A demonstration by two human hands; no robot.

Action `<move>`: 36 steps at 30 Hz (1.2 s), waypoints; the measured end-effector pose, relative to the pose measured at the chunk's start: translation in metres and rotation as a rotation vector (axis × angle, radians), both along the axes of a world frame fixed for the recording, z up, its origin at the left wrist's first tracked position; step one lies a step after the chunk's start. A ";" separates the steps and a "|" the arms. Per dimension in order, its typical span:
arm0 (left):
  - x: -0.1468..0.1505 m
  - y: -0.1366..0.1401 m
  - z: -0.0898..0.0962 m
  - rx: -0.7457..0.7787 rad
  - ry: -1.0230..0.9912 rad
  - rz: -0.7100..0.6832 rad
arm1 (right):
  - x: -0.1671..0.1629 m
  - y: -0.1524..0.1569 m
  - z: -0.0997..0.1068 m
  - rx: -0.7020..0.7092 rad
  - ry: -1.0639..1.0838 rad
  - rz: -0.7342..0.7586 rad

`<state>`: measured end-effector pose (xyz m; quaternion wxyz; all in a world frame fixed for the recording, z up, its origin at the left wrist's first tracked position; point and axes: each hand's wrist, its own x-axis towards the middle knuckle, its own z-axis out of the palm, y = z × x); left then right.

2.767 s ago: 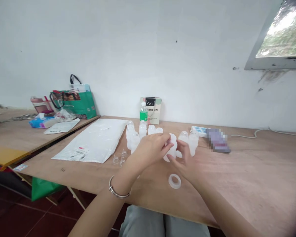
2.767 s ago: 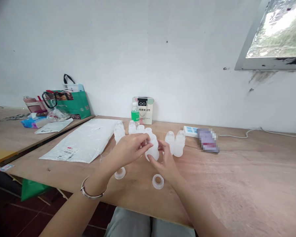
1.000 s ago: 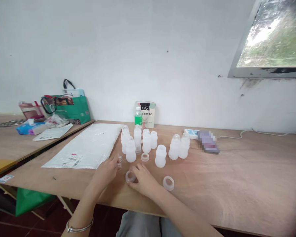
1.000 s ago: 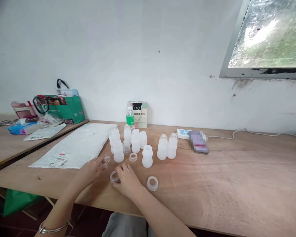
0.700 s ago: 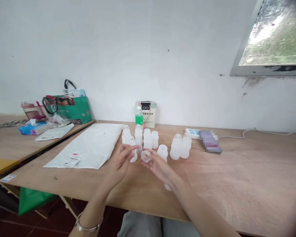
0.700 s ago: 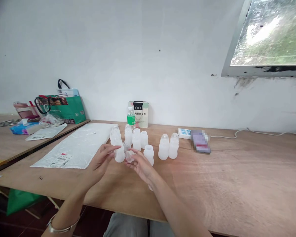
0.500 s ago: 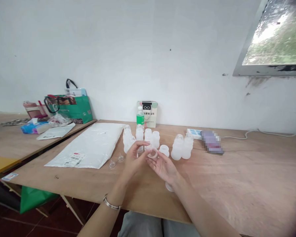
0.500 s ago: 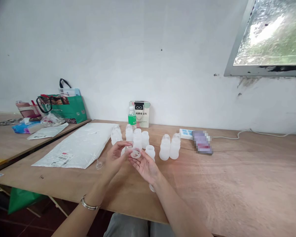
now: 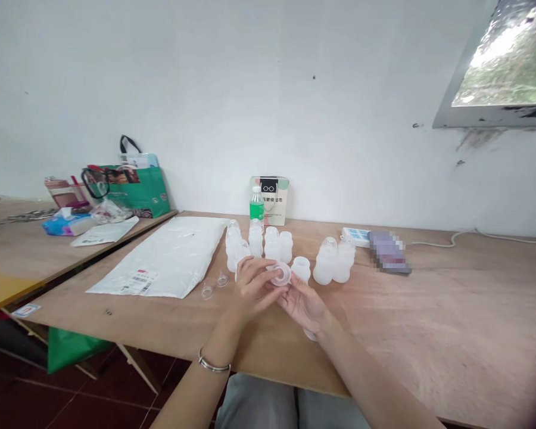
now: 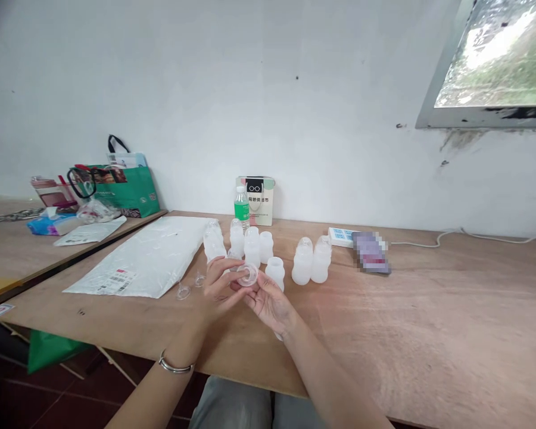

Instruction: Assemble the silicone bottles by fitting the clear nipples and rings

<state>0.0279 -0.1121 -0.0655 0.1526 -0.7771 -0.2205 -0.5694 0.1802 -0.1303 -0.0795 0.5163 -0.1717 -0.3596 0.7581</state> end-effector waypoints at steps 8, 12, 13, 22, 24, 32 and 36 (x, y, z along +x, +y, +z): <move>0.003 -0.009 0.000 -0.003 0.060 -0.009 | 0.000 -0.004 0.001 0.025 -0.003 -0.012; 0.004 -0.010 0.000 0.031 0.047 -0.039 | -0.002 -0.003 -0.001 -0.001 -0.006 -0.060; 0.004 -0.011 0.000 0.035 0.042 -0.043 | -0.002 -0.002 -0.002 0.002 -0.018 -0.074; 0.009 -0.013 -0.004 0.023 0.010 -0.122 | 0.006 -0.013 0.005 0.053 -0.170 -0.194; 0.012 -0.012 -0.005 -0.043 0.033 -0.103 | 0.012 -0.016 0.007 0.105 -0.263 -0.210; 0.018 -0.011 -0.014 -0.065 0.075 -0.224 | 0.022 -0.020 0.001 0.120 -0.350 -0.192; 0.020 -0.012 -0.015 -0.017 0.070 -0.199 | 0.019 -0.021 0.000 0.047 -0.289 -0.156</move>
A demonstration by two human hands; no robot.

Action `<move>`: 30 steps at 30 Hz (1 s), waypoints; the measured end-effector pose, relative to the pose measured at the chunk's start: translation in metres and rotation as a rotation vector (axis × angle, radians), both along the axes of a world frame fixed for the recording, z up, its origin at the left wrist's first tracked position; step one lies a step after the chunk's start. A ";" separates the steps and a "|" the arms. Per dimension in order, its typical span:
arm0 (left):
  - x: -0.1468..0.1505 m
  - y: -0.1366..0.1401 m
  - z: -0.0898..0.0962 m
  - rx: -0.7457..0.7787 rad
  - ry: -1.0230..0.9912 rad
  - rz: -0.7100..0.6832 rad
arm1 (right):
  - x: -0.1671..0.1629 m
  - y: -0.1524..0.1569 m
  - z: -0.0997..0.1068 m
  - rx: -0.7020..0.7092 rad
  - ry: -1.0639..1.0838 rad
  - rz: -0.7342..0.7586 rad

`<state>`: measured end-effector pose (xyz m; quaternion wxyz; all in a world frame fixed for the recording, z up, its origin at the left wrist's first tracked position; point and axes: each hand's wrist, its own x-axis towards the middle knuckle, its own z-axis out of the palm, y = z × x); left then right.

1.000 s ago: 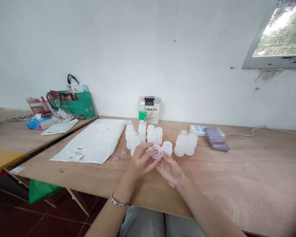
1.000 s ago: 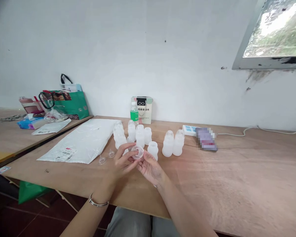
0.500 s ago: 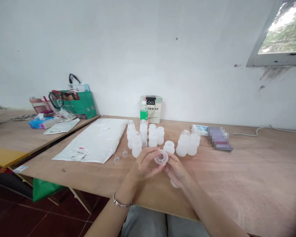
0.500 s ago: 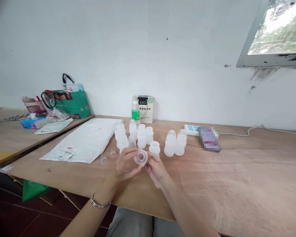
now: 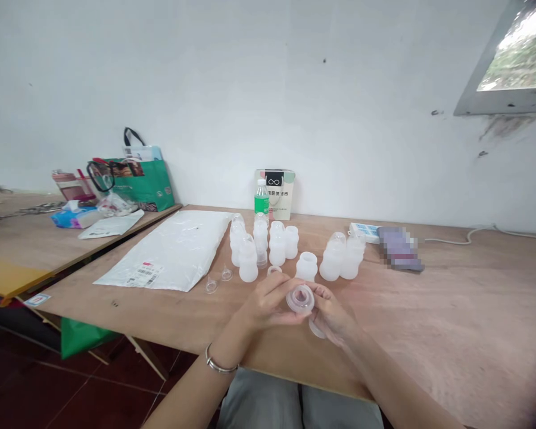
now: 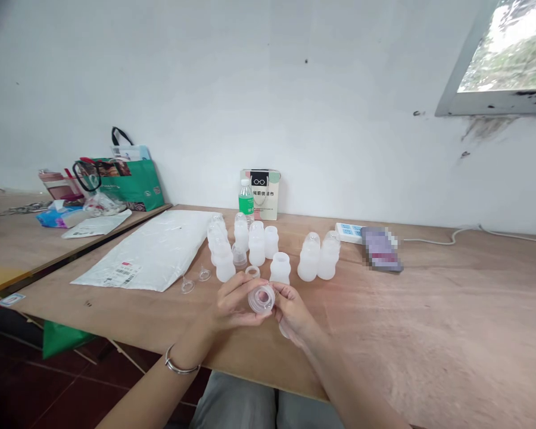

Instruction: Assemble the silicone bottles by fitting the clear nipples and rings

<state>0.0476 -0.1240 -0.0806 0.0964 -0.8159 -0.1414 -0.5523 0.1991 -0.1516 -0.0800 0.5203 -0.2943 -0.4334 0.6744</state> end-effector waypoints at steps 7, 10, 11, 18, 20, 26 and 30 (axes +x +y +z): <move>0.004 -0.001 0.007 -0.027 -0.120 0.043 | -0.005 -0.006 -0.006 0.050 0.050 -0.103; 0.005 -0.002 0.010 -0.039 -0.160 0.055 | -0.007 -0.007 -0.009 0.082 0.043 -0.131; 0.005 -0.002 0.010 -0.039 -0.166 0.058 | -0.007 -0.007 -0.010 0.085 0.038 -0.137; 0.003 -0.003 0.004 -0.006 -0.084 0.014 | -0.005 -0.007 -0.008 0.019 0.027 -0.136; 0.003 -0.003 0.001 -0.003 -0.070 0.021 | -0.004 -0.007 -0.006 -0.005 0.027 -0.130; 0.003 -0.005 0.004 0.022 -0.064 0.050 | -0.002 -0.009 -0.007 0.016 0.041 -0.105; 0.003 -0.006 0.010 0.016 -0.109 0.031 | -0.005 -0.011 -0.007 0.012 0.055 -0.098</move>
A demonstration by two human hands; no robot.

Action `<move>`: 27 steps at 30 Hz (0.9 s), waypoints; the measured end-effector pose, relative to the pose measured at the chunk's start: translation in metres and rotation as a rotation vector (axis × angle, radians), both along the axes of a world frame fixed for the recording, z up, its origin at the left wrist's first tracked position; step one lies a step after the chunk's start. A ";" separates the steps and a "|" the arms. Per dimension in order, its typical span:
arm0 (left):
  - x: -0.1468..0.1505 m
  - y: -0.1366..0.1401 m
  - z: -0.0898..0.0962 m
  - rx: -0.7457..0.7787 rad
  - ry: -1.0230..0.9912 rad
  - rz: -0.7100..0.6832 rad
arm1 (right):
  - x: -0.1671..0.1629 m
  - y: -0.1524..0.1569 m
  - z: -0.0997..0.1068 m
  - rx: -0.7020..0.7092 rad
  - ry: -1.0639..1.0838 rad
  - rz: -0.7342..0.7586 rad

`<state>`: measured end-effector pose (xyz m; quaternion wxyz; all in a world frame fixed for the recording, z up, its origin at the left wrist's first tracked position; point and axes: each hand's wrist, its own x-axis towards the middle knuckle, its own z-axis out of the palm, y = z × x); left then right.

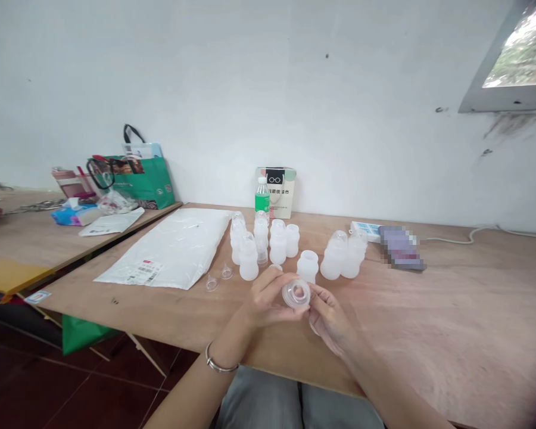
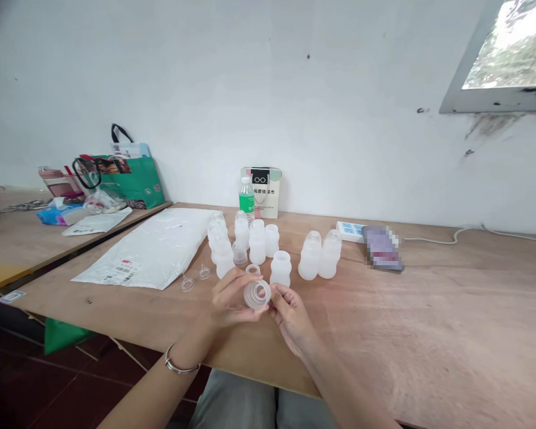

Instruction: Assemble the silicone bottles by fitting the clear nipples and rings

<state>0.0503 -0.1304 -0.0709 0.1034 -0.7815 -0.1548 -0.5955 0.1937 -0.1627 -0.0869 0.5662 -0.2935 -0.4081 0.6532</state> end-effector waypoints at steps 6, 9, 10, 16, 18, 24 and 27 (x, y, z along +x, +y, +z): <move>-0.004 -0.001 0.005 -0.112 -0.002 -0.080 | 0.012 -0.003 0.013 0.080 -0.217 -0.029; -0.009 0.003 0.004 -0.203 -0.059 -0.088 | 0.031 0.003 0.016 0.167 -0.445 -0.189; -0.010 0.005 0.003 -0.251 -0.098 -0.099 | 0.038 0.006 0.015 0.209 -0.517 -0.286; -0.006 0.014 0.003 -0.581 -0.302 -0.448 | 0.052 0.033 -0.006 0.341 -0.894 -0.585; -0.002 0.013 0.009 -0.673 -0.339 -0.545 | 0.049 0.042 -0.011 0.329 -0.943 -0.516; 0.009 0.024 0.027 -0.883 -0.388 -0.687 | 0.039 0.058 -0.014 0.318 -0.849 -0.263; 0.020 0.040 0.025 -0.952 -0.478 -0.687 | 0.037 0.057 -0.015 0.377 -0.848 -0.263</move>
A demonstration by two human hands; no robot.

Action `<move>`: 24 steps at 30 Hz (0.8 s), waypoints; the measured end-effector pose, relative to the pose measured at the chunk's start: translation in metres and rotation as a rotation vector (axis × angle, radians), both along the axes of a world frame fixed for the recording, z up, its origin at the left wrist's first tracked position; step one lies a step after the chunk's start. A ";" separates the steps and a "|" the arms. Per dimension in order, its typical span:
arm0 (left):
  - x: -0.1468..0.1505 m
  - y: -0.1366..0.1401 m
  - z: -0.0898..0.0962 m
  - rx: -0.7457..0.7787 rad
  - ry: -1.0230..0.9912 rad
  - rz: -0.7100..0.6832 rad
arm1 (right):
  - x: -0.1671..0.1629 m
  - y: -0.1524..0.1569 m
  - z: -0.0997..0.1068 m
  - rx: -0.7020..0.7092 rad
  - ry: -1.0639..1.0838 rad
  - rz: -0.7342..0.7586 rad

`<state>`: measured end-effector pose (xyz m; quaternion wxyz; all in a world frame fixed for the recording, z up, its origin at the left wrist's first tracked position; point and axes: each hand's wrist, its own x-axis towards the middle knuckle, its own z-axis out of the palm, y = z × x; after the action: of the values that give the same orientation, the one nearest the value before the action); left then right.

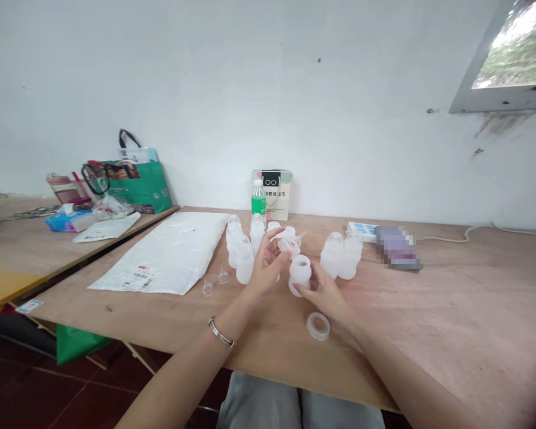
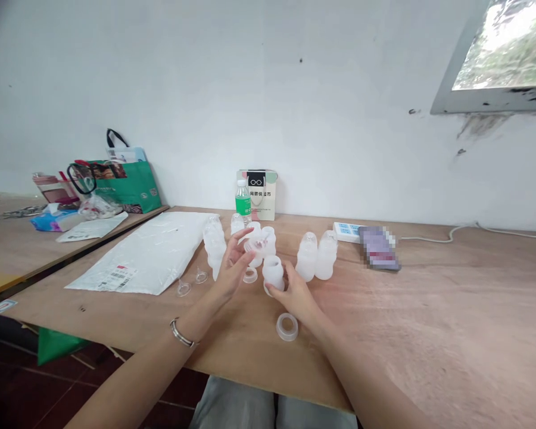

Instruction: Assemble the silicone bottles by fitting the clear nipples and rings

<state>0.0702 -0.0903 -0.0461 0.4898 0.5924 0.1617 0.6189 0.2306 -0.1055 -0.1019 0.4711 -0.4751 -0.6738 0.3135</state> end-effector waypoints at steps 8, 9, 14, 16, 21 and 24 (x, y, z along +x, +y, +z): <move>0.011 0.008 -0.028 -0.004 -0.030 0.019 | -0.004 -0.013 0.007 0.273 -0.032 -0.029; 0.009 0.006 -0.029 0.025 -0.007 0.027 | -0.004 -0.014 0.008 0.284 -0.029 -0.016; 0.006 0.000 -0.030 0.149 0.060 0.152 | -0.006 -0.023 0.009 0.301 -0.033 0.008; 0.009 -0.001 -0.031 0.200 0.042 0.260 | -0.008 -0.028 0.010 0.317 -0.087 -0.040; 0.012 -0.008 -0.032 0.188 -0.003 0.228 | -0.014 -0.036 0.014 0.343 -0.109 -0.106; 0.008 -0.011 -0.029 0.201 0.044 0.106 | -0.017 -0.035 0.014 0.270 0.017 -0.011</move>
<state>0.0786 -0.1011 -0.0754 0.3911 0.6425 0.1408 0.6438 0.2139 -0.1405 -0.0882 0.5383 -0.4082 -0.7033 0.2212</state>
